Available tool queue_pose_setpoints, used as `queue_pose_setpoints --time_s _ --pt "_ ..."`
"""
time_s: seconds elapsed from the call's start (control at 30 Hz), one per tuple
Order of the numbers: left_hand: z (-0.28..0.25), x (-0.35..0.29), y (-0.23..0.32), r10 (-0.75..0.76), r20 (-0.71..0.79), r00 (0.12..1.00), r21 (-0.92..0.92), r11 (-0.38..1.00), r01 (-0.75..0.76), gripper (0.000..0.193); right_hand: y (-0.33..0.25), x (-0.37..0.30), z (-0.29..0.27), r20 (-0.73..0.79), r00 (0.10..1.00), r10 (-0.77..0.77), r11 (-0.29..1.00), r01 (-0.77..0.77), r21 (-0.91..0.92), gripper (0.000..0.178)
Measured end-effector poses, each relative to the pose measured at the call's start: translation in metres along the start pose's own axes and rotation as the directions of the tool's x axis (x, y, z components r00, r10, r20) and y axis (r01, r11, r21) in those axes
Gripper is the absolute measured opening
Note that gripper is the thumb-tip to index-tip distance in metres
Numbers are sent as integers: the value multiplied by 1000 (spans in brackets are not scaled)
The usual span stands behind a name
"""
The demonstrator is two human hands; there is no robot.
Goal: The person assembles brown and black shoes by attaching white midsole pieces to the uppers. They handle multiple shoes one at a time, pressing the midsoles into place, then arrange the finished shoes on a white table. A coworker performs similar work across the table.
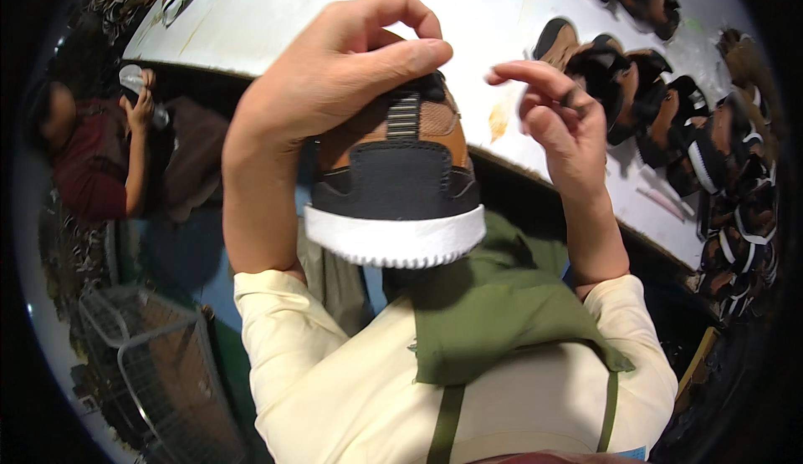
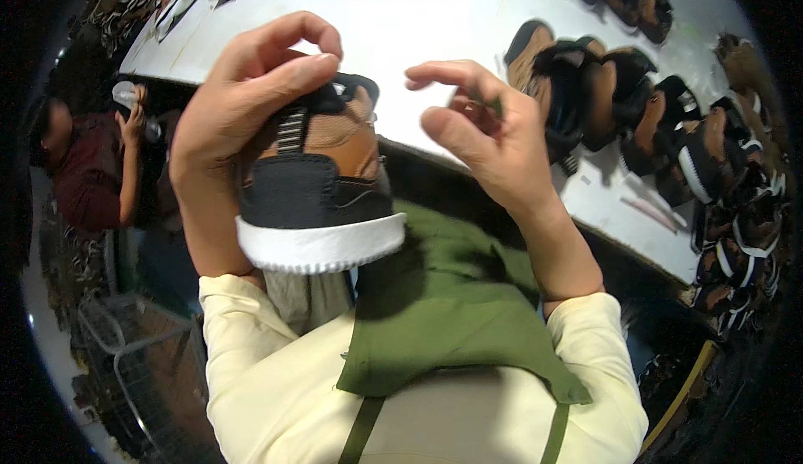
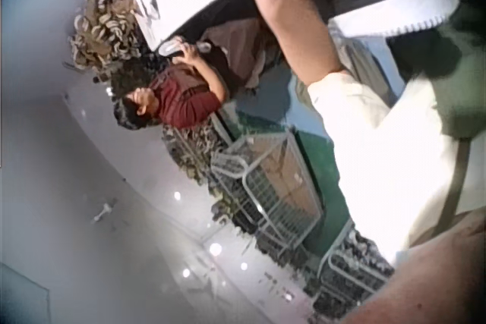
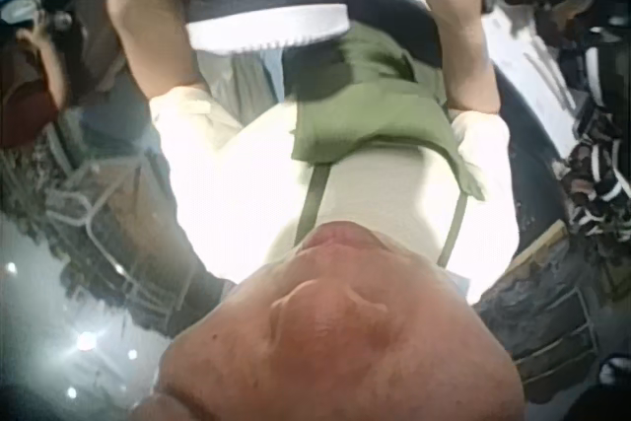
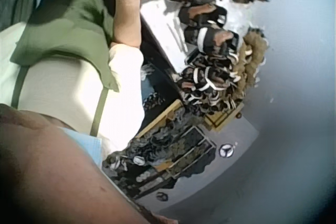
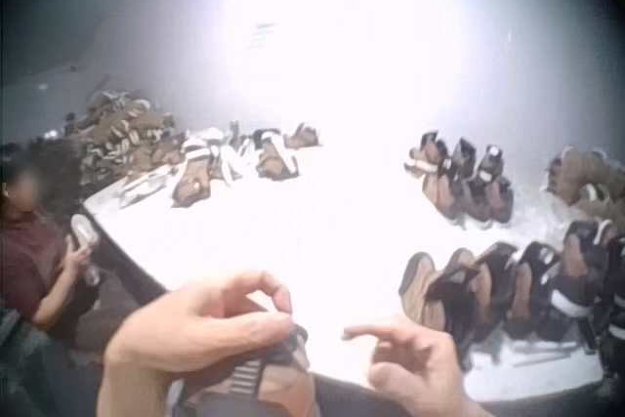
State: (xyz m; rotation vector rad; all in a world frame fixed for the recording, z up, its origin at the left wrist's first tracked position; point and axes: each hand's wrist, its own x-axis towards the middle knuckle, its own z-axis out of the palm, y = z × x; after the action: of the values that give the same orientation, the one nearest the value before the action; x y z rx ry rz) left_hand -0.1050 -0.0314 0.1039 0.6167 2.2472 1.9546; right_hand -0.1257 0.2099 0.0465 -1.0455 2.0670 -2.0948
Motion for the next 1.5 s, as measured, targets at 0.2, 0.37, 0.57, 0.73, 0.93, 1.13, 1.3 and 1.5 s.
queue_pose_setpoints --time_s 0.2,0.37,0.57,0.73,0.93,1.13,1.3,1.5 --pt "46 -36 -68 -335 -77 939 -387 878 282 18 47 -27 27 126 962 243 970 -245 0 32" --pt "59 -34 -103 -293 -111 950 -492 847 204 13 88 -45 28 102 948 301 949 -287 -131 40" --pt "60 -18 -112 -309 -61 949 -411 874 258 13 87 -39 11 278 871 405 914 -397 -87 34" --pt "62 -11 -123 -367 -36 929 -457 833 311 14 108 -43 8 228 914 336 942 -323 -94 40" --pt "63 -9 -131 -387 -87 918 -401 857 323 16 113 -43 11 138 949 283 959 -275 -74 38" --pt "59 -7 -130 -422 -79 903 -395 845 360 16 80 -45 11 17 997 72 992 -70 -105 13" --pt "59 -4 -138 -421 -86 903 -396 846 356 16 55 -53 9 187 979 80 991 -99 91 17" --pt "64 2 -133 -430 -95 898 -404 841 360 16 47 -46 14 247 968 42 999 -50 23 16"
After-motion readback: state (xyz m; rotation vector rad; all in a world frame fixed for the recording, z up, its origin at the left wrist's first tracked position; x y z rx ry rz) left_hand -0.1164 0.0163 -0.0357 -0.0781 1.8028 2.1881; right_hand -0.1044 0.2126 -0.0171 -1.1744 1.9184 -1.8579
